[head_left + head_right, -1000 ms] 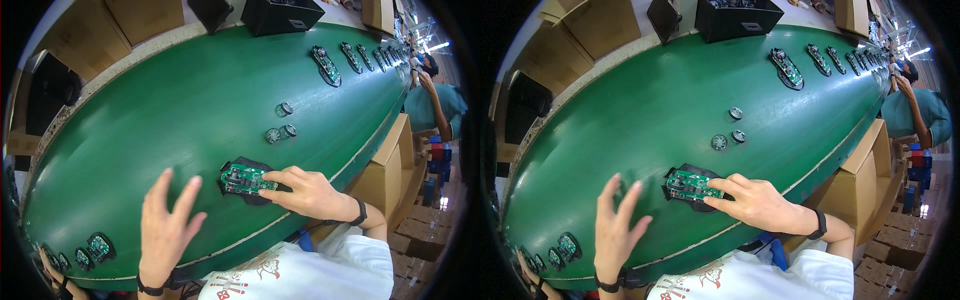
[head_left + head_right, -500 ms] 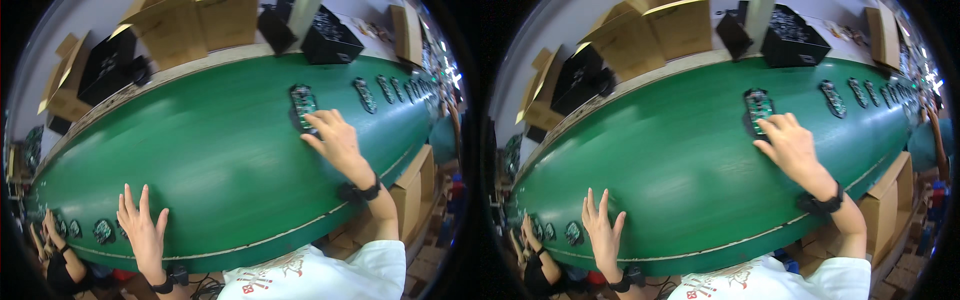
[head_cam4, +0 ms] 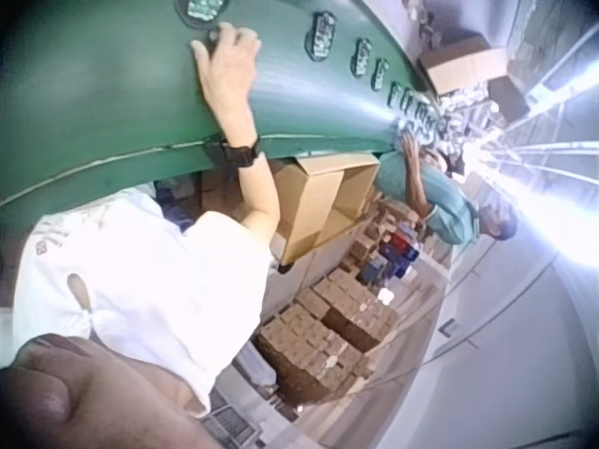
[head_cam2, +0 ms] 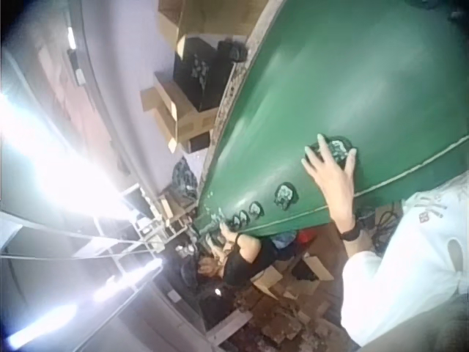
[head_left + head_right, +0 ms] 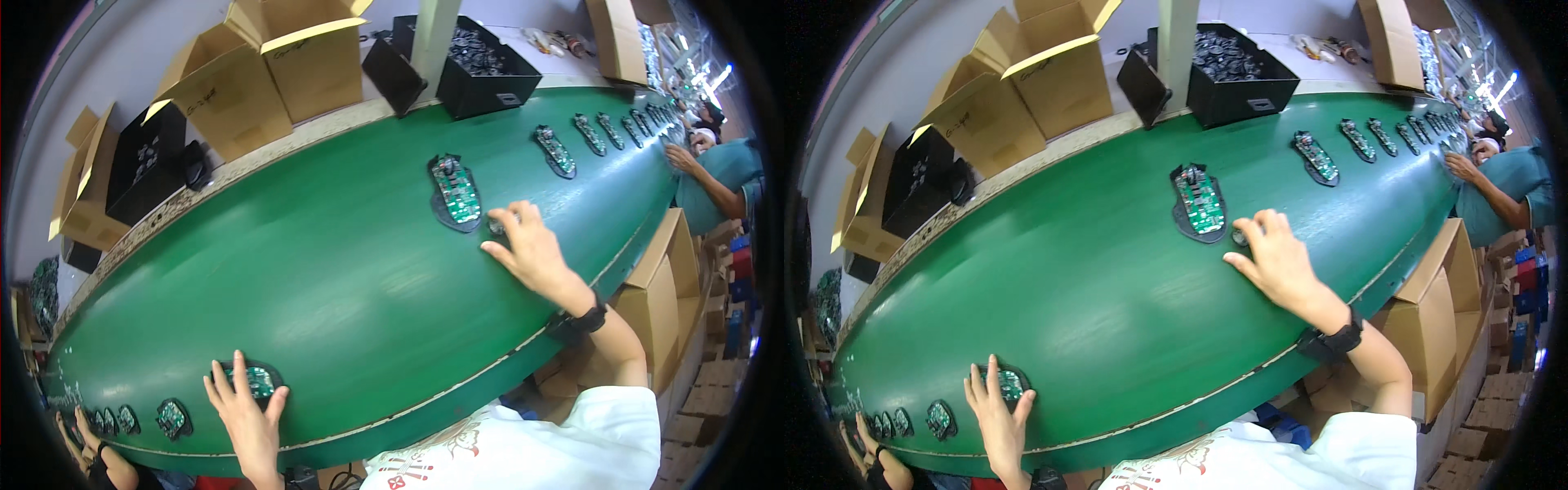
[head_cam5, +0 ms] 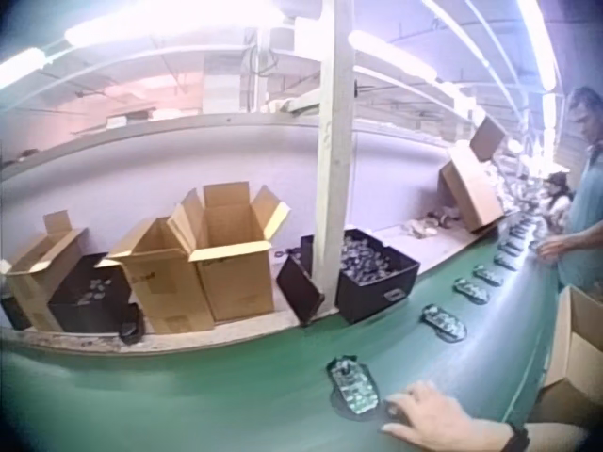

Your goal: The person assembles small electronic devices on a green workbench. They pick up green circuit boards and attach small circular components to them by hand, then place the completed units into a black bin. The process is repeated for multiple units throughout the clip.

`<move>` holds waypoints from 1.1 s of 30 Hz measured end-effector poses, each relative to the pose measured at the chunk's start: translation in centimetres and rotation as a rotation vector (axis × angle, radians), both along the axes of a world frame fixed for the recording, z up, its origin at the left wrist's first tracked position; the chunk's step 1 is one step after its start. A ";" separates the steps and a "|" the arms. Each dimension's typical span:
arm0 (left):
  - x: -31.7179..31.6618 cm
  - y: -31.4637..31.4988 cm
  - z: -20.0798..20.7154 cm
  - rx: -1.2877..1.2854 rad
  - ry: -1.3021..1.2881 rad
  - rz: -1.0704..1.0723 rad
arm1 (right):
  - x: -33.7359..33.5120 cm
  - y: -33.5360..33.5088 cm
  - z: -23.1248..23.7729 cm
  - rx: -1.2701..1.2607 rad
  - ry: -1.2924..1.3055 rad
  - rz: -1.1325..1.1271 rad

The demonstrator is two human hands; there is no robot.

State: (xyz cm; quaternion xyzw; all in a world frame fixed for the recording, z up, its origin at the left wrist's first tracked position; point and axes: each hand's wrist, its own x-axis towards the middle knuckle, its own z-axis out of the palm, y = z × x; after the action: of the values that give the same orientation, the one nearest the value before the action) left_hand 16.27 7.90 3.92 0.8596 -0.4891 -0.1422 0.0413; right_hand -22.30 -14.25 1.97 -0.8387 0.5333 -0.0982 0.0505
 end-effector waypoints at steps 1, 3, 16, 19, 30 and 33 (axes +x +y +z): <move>-1.1 -0.9 0.2 -0.013 0.019 -0.104 | -0.2 0.4 -0.3 0.032 -0.026 -0.009; -3.1 -3.0 0.7 -0.039 0.053 -0.303 | -0.7 0.7 -0.2 0.089 -0.070 -0.011; -9.0 -8.5 -0.2 -0.137 0.276 -0.932 | 6.7 3.9 1.0 0.315 -0.223 0.466; -8.2 -8.1 0.2 -0.179 0.307 -0.879 | 7.3 3.3 1.6 0.317 -0.216 0.493; -7.9 -5.6 0.5 -0.090 0.085 -0.787 | 9.4 3.5 3.0 0.422 -0.428 0.478; -8.7 -5.9 -0.1 -0.133 0.070 -0.808 | 10.5 4.1 2.5 0.312 -0.454 0.554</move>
State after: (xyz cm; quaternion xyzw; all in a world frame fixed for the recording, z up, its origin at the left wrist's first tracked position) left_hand 7.59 1.99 3.84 0.5885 -0.7937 -0.1443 0.0542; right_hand -11.75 -10.13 4.45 -0.8899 0.2706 -0.1817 0.3191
